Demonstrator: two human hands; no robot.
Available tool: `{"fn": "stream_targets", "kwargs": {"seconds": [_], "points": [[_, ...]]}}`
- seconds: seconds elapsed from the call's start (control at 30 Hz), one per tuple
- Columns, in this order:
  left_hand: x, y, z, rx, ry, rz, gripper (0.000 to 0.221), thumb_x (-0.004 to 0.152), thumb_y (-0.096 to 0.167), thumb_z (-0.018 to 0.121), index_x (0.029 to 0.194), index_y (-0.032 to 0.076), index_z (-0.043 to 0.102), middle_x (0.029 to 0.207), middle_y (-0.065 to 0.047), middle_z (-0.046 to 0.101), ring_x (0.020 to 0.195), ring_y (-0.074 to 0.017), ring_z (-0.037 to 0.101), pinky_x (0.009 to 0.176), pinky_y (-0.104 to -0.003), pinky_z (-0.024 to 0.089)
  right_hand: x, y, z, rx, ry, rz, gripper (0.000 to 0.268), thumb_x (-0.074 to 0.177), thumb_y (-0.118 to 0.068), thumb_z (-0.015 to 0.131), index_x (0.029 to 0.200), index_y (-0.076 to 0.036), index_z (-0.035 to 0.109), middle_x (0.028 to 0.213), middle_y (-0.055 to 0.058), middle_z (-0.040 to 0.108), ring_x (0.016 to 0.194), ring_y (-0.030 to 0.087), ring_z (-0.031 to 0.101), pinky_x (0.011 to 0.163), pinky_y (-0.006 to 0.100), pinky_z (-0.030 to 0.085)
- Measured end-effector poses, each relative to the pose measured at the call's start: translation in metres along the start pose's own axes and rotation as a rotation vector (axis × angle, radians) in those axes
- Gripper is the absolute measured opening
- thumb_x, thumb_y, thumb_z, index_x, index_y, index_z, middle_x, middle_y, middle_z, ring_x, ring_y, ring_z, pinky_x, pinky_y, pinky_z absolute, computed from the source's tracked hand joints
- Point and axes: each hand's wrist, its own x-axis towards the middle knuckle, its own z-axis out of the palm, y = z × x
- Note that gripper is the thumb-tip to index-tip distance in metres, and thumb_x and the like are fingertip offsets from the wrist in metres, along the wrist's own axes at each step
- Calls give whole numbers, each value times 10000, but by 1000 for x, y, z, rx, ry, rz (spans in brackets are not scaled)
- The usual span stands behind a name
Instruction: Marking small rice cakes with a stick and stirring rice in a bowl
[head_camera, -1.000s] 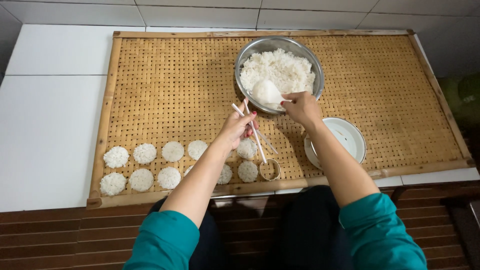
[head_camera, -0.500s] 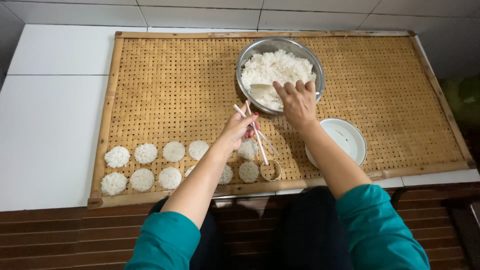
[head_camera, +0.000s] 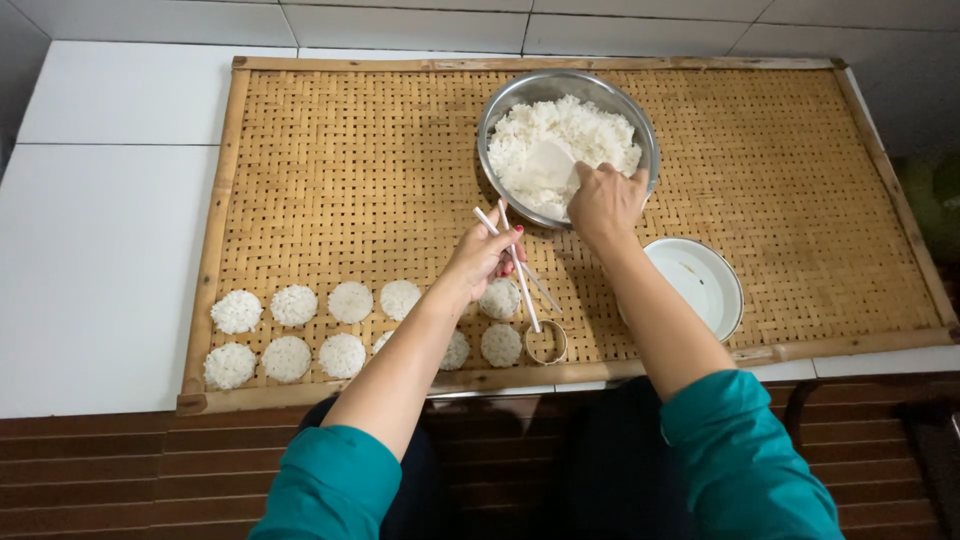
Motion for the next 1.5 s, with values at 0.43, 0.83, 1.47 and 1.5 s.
{"fn": "stream_targets", "kwargs": {"seconds": [0.43,0.83,1.47,1.5], "points": [[6,-6,-5,4,-13,-9,837,979,186,677,1641,97,174,695,-181,706,399,-153,608,329,-204,464,8,-21,35,178,-75,-66,345,911,-215,604,1169,-368,775,891,26,783,844,264,770,890,440,374],[7,-6,-5,4,-14,-27,813,979,183,696,1634,118,220,690,-185,715,388,-162,606,313,-215,447,1,24,25,695,-367,218,404,794,-298,638,1146,-440,774,883,54,770,1001,379,724,875,495,544],[-18,16,-9,20,44,0,734,1016,145,637,1634,125,243,732,-134,728,449,-123,617,381,-186,474,-11,37,13,808,-387,399,482,691,-199,663,1147,-282,795,786,90,747,927,321,728,815,406,555],[-24,17,-13,26,67,9,706,1029,144,628,1632,132,260,745,-123,733,468,-117,630,395,-193,495,-15,39,13,813,-391,407,458,685,-214,686,1116,-317,802,827,107,755,968,339,724,833,443,558]]}}
